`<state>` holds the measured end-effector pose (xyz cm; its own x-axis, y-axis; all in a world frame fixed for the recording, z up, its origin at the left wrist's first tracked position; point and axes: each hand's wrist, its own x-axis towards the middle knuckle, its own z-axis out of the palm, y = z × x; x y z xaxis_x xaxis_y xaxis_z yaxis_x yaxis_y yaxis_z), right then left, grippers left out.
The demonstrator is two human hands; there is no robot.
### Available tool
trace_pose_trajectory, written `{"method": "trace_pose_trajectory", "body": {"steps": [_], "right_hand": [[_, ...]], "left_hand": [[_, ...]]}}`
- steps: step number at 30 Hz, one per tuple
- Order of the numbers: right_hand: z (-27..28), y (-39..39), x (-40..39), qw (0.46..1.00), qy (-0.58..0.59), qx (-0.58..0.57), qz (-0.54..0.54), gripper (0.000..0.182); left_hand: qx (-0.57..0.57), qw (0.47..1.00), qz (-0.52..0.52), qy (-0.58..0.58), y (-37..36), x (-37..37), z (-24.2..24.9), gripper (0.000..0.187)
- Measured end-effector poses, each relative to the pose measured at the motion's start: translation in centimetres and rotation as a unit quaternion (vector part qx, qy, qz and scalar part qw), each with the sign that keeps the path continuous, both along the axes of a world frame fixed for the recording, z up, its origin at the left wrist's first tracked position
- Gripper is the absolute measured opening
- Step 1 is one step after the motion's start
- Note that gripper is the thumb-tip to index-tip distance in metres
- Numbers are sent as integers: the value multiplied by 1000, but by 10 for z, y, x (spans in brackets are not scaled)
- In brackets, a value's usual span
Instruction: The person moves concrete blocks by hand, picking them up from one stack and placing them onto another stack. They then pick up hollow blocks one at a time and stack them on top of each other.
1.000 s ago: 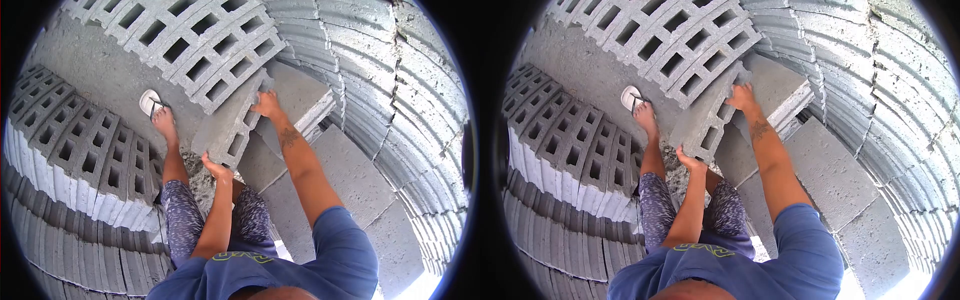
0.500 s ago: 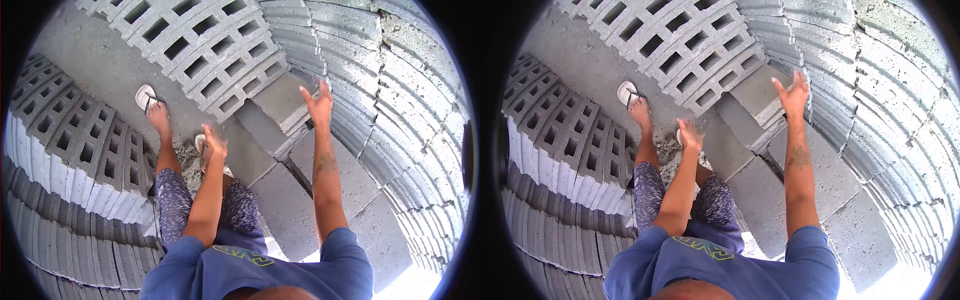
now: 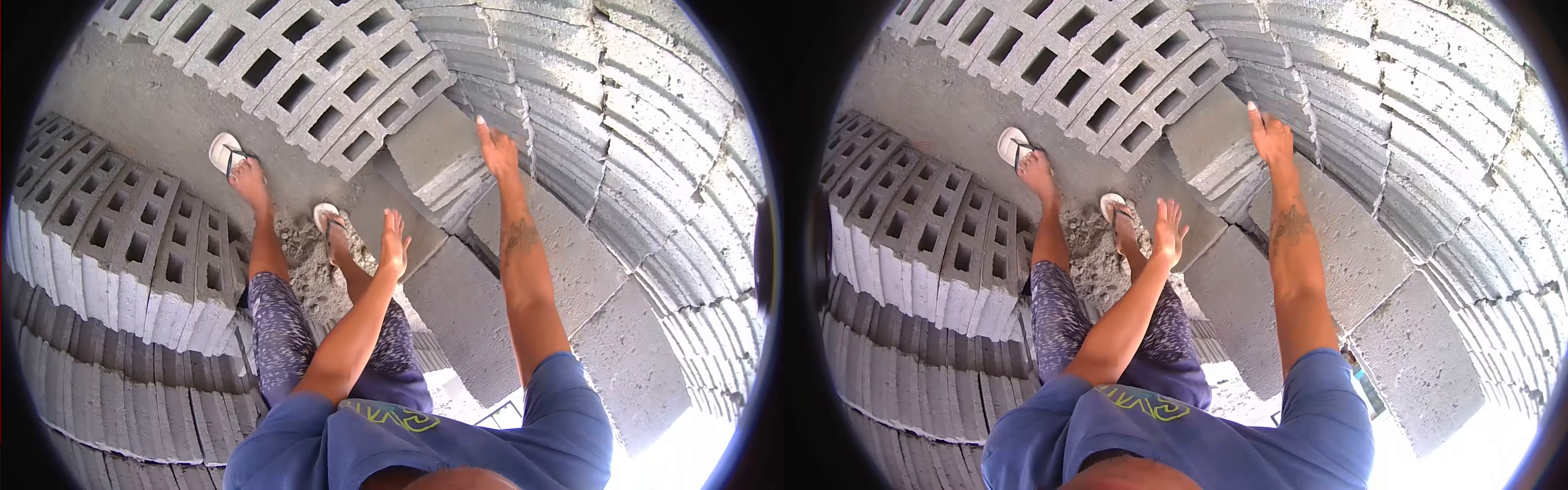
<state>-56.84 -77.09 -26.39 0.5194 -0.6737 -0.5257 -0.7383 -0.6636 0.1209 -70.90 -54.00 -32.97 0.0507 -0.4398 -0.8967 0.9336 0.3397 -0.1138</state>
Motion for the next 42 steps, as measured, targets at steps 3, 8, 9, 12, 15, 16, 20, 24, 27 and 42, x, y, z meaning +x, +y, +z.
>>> {"method": "trace_pose_trajectory", "body": {"steps": [3, 8, 9, 12, 15, 16, 20, 24, 27, 42], "right_hand": [[6, 25, -38, 992, -39, 116, -21, 68], [-36, 17, -71, 980, -127, 151, 28, 42], [-47, 17, -65, 984, -93, 140, 59, 49], [-106, 4, -71, 972, -40, 183, 140, 58], [-132, 12, -73, 972, -40, 193, 132, 67], [-133, 16, -72, 973, -37, 192, 126, 68], [-156, 29, -92, 979, -89, 111, 143, 68], [-188, 42, -91, 992, -31, 38, 116, 53], [-186, 55, -85, 989, 2, -16, 146, 43], [-48, 12, -50, 971, -105, -121, 178, 63]], "left_hand": [[112, 988, 98, 47, -21, 18, -8, 86], [282, 952, 61, 101, 24, 50, -10, 77], [285, 951, 59, 102, 32, 35, -36, 77], [321, 945, 12, 51, 48, -6, -110, 73], [280, 941, 135, 131, 54, 42, -79, 71], [280, 942, 133, 130, 61, 31, -95, 71], [221, 949, 213, 74, 79, -15, -158, 63], [230, 945, 224, 68, 85, -17, -167, 65], [257, 940, 208, 80, 83, -2, -158, 65], [226, 960, 139, 89, 55, -6, -152, 88]]}}
